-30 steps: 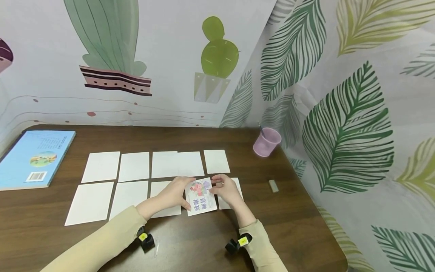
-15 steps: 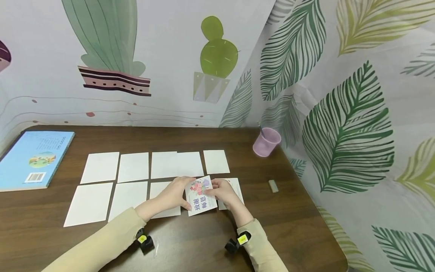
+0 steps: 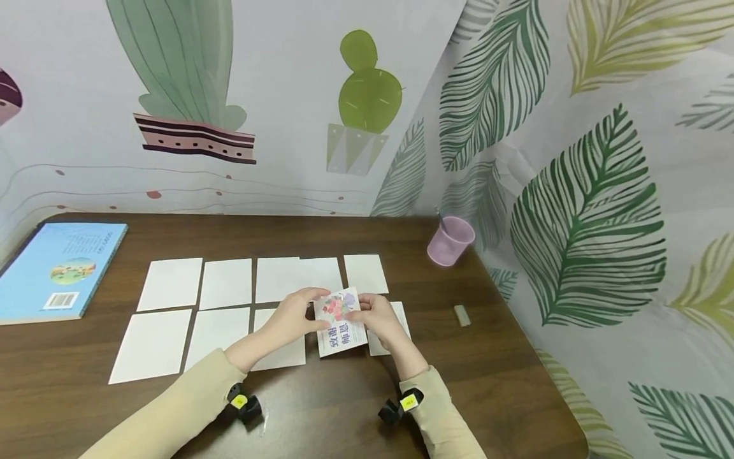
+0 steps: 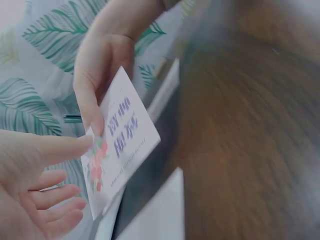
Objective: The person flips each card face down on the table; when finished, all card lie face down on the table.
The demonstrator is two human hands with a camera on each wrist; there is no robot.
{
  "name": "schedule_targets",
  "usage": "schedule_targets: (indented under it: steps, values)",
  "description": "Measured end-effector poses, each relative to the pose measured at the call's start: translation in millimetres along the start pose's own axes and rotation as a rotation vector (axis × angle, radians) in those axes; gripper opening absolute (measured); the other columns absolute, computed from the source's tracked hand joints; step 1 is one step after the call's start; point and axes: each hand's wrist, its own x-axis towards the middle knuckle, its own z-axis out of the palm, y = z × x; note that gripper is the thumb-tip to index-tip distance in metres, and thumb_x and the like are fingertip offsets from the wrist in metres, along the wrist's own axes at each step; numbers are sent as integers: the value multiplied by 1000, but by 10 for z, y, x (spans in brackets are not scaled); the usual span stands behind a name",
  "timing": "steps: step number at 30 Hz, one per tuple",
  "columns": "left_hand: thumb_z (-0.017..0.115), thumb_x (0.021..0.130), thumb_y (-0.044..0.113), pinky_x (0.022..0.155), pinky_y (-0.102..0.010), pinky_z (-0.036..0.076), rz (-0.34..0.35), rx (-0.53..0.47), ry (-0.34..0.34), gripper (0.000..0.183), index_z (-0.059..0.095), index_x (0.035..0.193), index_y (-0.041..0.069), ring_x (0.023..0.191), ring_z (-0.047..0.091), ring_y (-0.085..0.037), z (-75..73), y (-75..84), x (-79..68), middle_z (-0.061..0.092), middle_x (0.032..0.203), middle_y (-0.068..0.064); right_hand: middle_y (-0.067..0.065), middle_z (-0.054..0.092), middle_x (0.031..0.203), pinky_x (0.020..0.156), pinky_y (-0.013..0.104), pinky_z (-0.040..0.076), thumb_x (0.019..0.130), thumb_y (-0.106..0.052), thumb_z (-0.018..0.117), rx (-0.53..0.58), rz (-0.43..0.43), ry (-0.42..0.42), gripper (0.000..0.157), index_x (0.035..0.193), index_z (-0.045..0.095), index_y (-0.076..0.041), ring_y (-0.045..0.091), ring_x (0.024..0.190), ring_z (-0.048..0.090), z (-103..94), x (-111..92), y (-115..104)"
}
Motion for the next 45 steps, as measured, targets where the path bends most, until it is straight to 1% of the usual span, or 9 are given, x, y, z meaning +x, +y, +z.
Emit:
schedule_targets:
  steps: [5,12,17,22,27,31,35,41,45]
  values:
    - [71,88,15,76,-34,58,-35,-110,99,24,72,109,2,86,71,-23,-41,101,11,75,103,-11,20,72,98,63,22,56,84,-2,65,-22,-33,51,37,117,58,15,10,72,66,36,-25,-69]
    - [64,94,22,57,-22,50,-173,-218,90,27,74,106,0,64,66,-11,-60,189,42,75,77,-8,14,71,91,62,20,53,84,1,66,-8,-69,77,33,113,59,14,8,70,64,115,-94,-203]
    - [62,96,29,60,-24,57,-212,-305,58,35,73,106,-3,67,71,-17,-74,259,81,75,83,-13,12,70,96,67,22,53,84,-4,69,3,-99,69,36,116,59,9,9,74,65,160,-83,-224]
    - [63,95,35,67,-29,59,-175,-273,78,40,73,107,-2,81,73,-22,-106,328,111,76,93,-15,16,66,108,76,24,56,85,-7,71,-9,-144,30,41,120,56,6,10,84,67,205,-85,-281]
    - [67,92,31,73,-32,59,-161,-265,104,37,73,108,-2,92,72,-25,-130,337,133,76,97,-14,13,61,111,76,22,55,82,-13,78,-10,-194,-19,53,125,52,5,10,88,65,193,-91,-306]
    - [64,93,19,75,-33,61,-197,-397,81,32,70,111,-7,87,74,-26,-132,299,132,74,101,-19,16,58,113,76,21,52,81,-20,80,-24,-221,-52,60,127,51,6,14,91,61,139,-95,-294]
    - [56,94,10,75,-35,61,-262,-539,76,30,67,114,-10,85,74,-28,-129,272,115,72,106,-23,18,59,110,77,21,52,86,-15,75,-76,-196,13,47,125,56,5,15,92,60,96,-62,-246]
    - [51,97,9,74,-32,61,-290,-545,74,30,65,114,-10,85,71,-23,-95,193,99,71,101,-20,16,64,101,75,21,51,86,-6,72,-109,-118,183,32,114,62,5,12,85,60,43,-5,-131]
    - [48,98,10,76,-33,61,-339,-542,63,30,65,113,-9,83,67,-17,-55,113,96,69,97,-17,18,64,102,77,24,56,87,-2,70,-50,-70,215,34,118,59,8,11,84,61,-3,32,-47]
